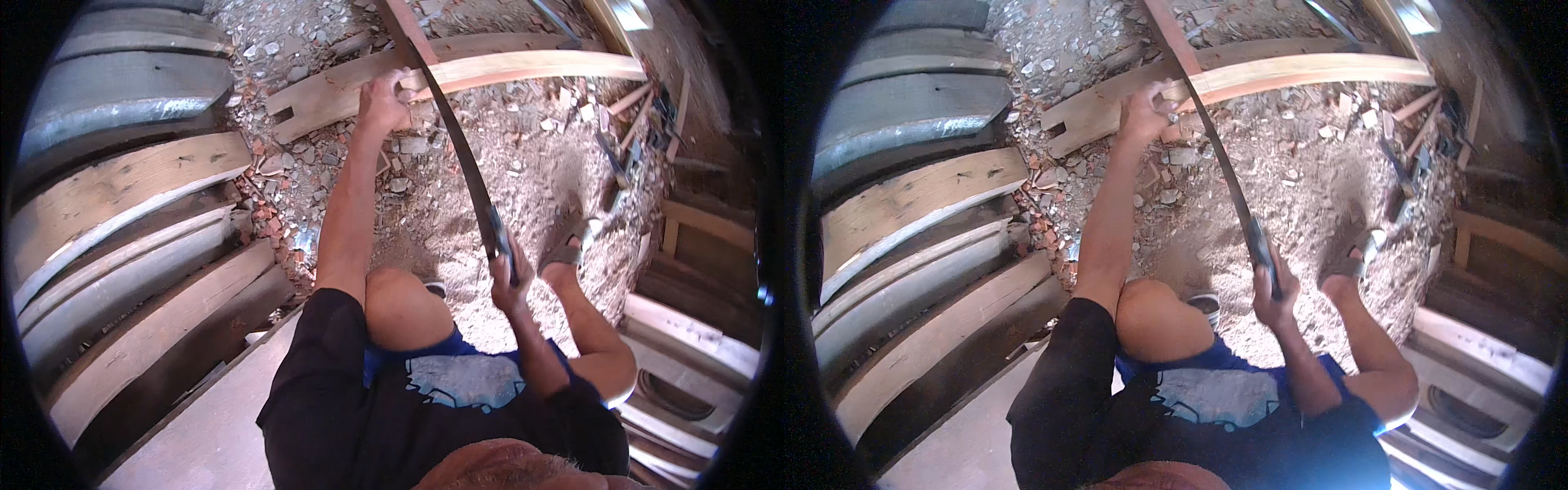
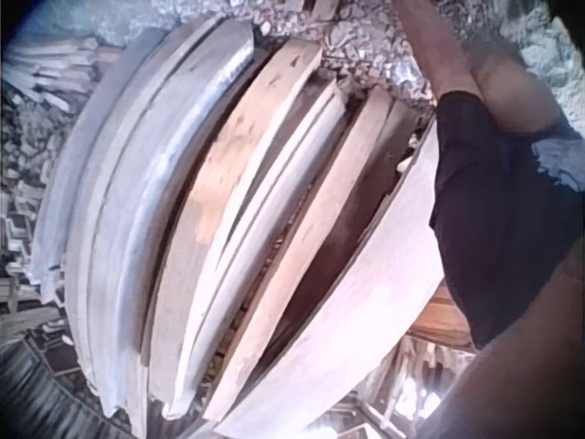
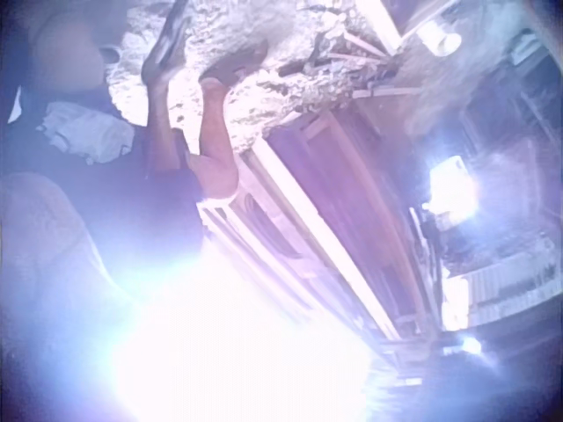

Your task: The person uses a hand saw to cut a wooden plank, then hammers a chisel to shape a notch in the wood. They continue to refine the notch with the chisel and hammer, adjusting the wood as needed.

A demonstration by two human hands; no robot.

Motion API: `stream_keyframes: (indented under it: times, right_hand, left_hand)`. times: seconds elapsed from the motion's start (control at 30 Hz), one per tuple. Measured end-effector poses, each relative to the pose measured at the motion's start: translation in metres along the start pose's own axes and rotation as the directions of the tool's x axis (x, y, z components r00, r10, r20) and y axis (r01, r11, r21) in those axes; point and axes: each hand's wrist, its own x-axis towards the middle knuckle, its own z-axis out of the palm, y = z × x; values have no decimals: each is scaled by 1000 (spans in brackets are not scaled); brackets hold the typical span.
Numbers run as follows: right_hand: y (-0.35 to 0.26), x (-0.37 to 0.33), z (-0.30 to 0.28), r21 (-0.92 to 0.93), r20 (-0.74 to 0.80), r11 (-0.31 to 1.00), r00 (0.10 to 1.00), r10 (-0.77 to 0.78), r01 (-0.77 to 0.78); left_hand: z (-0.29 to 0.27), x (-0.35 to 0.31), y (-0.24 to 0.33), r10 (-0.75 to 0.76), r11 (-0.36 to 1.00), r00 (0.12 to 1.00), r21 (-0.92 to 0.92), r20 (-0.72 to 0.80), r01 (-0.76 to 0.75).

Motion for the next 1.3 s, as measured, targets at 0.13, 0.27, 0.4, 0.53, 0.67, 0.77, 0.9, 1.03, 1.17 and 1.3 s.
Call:
stream_keyframes:
  times: [0.13, 0.27, 0.4, 0.53, 0.67, 0.77, 0.9, 1.03, 1.17, 1.3]
  right_hand:
    - [8, 106, 48, 122, 62, 930, 938, 341, -346]
    - [36, 246, 117, 90, -140, 985, 981, -133, 146]
    - [33, 147, 68, 168, -57, 985, 998, -22, 32]
    - [11, 7, 12, 61, -32, 997, 998, 45, -43]
    - [19, 112, 60, 42, -29, 978, 978, 204, -203]
    - [38, 229, 110, 147, -166, 973, 974, -155, 180]
    - [39, 160, 73, 188, 51, 981, 998, 28, -37]
    - [4, 9, 11, 7, -32, 998, 998, -60, 60]
    - [-5, 87, 40, 154, -63, 983, 994, -87, 96]
    - [29, 245, 107, 114, -106, 974, 978, -182, 194]
  left_hand:
    - [7, 0, -8, 100, 994, 994, 51, -48, -97]
    - [-1, -4, -3, 55, 998, 998, -30, -9, -56]
    - [-6, -1, 1, 34, 995, 999, -90, -19, -36]
    - [6, 0, -7, 14, 998, 1000, -63, -16, -15]
    - [9, -2, -13, 87, 996, 995, -12, -53, -87]
    - [-2, -3, -7, 122, 993, 990, 1, -76, -122]
    - [-9, -2, 5, 25, 998, 1000, -58, -11, -26]
    - [-1, -1, 0, -7, 999, 1000, -42, 2, 7]
    - [8, 1, -13, 51, 998, 998, 28, -32, -50]
    - [9, 2, -17, 171, 984, 979, -19, -110, -174]
